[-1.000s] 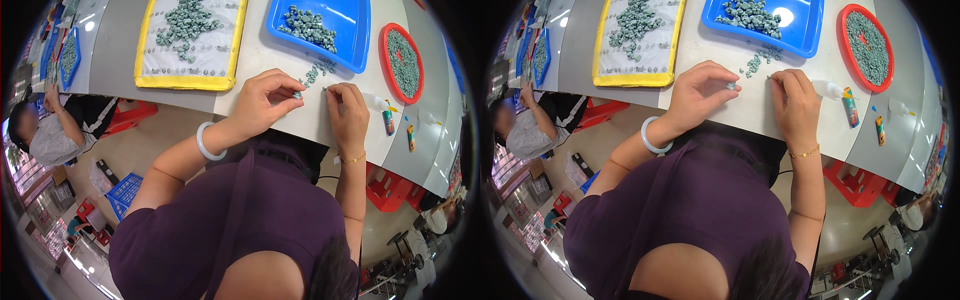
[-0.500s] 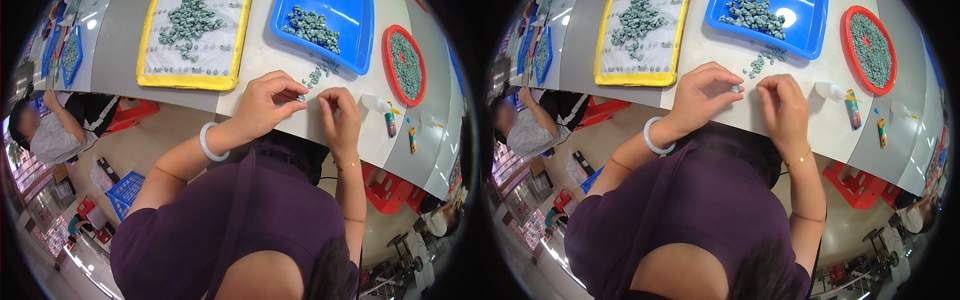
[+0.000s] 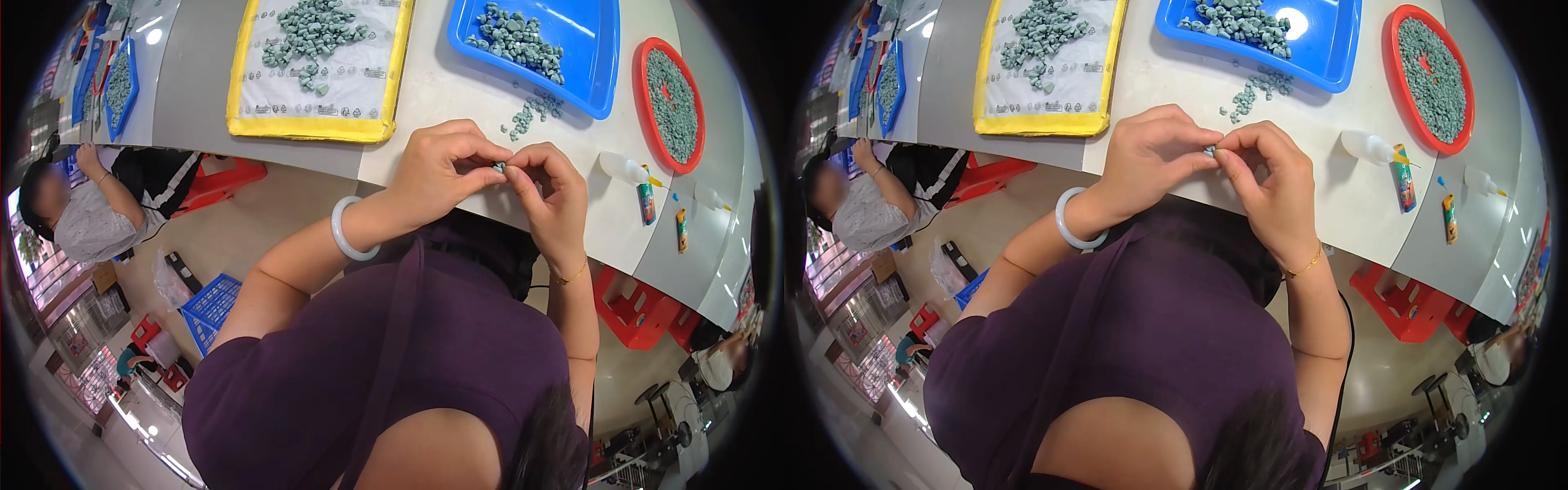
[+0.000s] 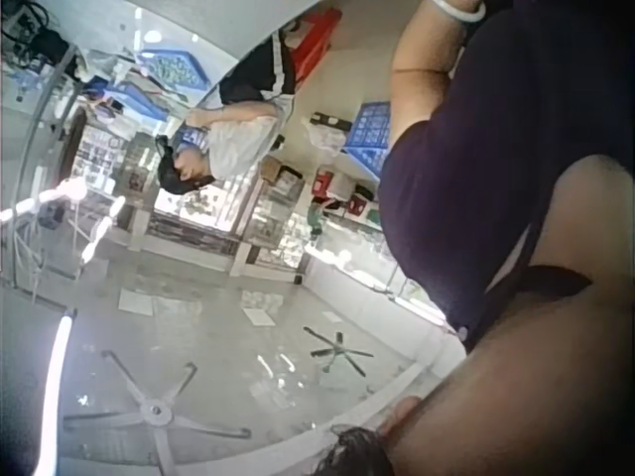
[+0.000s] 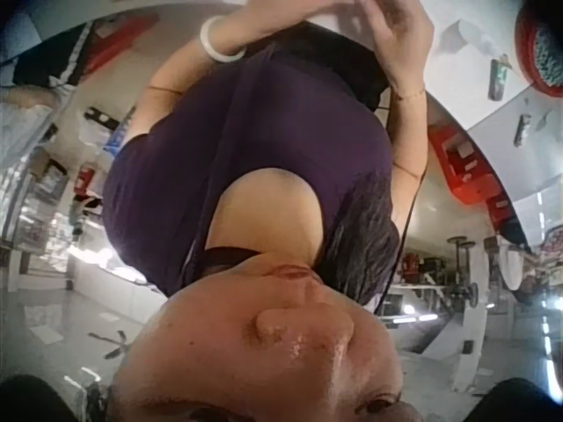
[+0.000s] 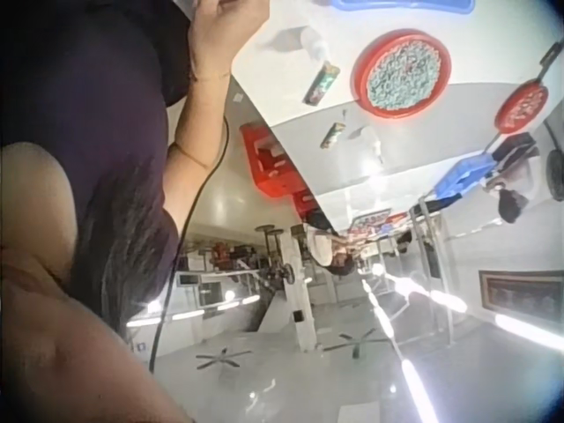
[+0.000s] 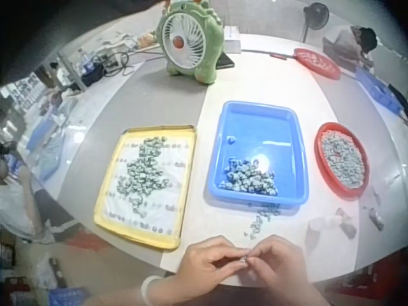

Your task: Applying glue to small green plastic parts and assembling them on a workbench.

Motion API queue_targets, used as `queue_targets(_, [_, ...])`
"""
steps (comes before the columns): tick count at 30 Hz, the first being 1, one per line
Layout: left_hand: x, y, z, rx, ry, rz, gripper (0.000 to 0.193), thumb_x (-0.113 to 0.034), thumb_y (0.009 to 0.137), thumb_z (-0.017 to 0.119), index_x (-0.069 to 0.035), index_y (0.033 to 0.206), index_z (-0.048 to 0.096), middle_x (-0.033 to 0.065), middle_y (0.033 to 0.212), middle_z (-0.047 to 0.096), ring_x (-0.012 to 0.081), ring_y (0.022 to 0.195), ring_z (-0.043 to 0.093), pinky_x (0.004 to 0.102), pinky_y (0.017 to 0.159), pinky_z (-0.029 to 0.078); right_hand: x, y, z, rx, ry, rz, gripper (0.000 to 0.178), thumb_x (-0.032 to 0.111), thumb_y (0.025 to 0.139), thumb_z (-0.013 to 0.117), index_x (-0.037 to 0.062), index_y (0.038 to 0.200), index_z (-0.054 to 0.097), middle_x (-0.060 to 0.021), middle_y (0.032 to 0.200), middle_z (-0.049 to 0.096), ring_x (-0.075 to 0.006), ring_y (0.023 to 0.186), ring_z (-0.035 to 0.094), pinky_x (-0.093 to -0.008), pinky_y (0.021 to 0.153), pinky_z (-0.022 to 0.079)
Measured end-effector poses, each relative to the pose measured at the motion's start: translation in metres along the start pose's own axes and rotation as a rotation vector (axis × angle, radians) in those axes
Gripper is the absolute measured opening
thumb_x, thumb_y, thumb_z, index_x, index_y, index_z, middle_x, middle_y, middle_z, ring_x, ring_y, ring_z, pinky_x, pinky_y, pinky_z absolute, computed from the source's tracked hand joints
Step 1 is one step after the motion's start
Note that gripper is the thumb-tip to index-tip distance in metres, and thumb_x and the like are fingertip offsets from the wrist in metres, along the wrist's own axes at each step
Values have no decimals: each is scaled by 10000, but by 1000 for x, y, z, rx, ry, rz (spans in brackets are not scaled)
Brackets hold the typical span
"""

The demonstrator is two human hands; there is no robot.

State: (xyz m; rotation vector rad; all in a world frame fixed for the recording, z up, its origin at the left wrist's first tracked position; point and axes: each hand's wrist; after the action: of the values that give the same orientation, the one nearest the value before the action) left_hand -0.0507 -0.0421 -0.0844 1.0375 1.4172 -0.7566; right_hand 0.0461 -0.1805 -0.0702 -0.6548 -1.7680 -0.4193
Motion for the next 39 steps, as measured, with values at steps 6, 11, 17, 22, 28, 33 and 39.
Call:
queue_targets(6, [0,0,-5,38,35,66,163,2,710,703,9,869,668,69,780,615,124,704,626,222,634,520,-7,4,-3,70,347,231,111,18,805,627,6,879,545,-4,819,555,-67,742,521,-189,661,420])
queue_targets(11, [0,-2,-2,-10,-220,-89,207,52,701,687,6,901,667,80,811,643,140,752,613,241,675,490,-7,-8,11,-166,190,-25,83,-16,793,625,-18,863,581,-39,840,576,-92,748,542,-209,677,444])
queue_targets(17, [0,-1,-2,69,-169,-88,188,39,763,629,13,947,657,104,897,657,153,814,621,265,735,495,-14,-11,19,-290,45,-175,71,-50,775,626,-23,836,600,-63,840,583,-107,734,546,-207,637,441])
queue_targets(22, [-2,2,-7,132,-107,-178,159,20,821,546,21,937,655,107,871,661,149,809,616,258,739,490,-16,-10,21,-310,-17,-249,83,-77,764,615,-27,828,598,-71,819,585,-112,715,546,-207,620,435])
queue_targets(28, [-5,3,-8,105,-187,-246,147,2,830,549,39,936,644,102,898,653,143,817,608,256,745,485,-14,-5,19,-275,19,-214,81,-84,757,611,-31,816,592,-70,805,583,-115,705,545,-204,613,433])
queue_targets(33, [-11,10,-7,157,-288,-311,184,-10,802,613,35,980,602,68,872,625,112,833,587,249,752,484,-9,-5,18,-350,17,-167,102,-57,731,643,-17,822,619,-92,798,603,-142,694,578,-233,606,474])
queue_targets(39, [-33,80,-23,193,245,-92,189,-93,801,643,-8,969,619,48,831,623,100,748,577,239,666,480,-23,-14,14,-326,269,-109,110,18,858,557,-6,965,560,-30,897,558,-99,822,544,-219,714,452])
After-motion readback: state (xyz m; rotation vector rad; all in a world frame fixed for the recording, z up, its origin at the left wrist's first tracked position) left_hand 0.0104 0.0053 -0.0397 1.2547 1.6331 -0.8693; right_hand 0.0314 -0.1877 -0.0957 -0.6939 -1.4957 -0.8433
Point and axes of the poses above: each hand's wrist, its own y-axis towards the middle knuckle, its own z-axis out of the palm, x = y × z
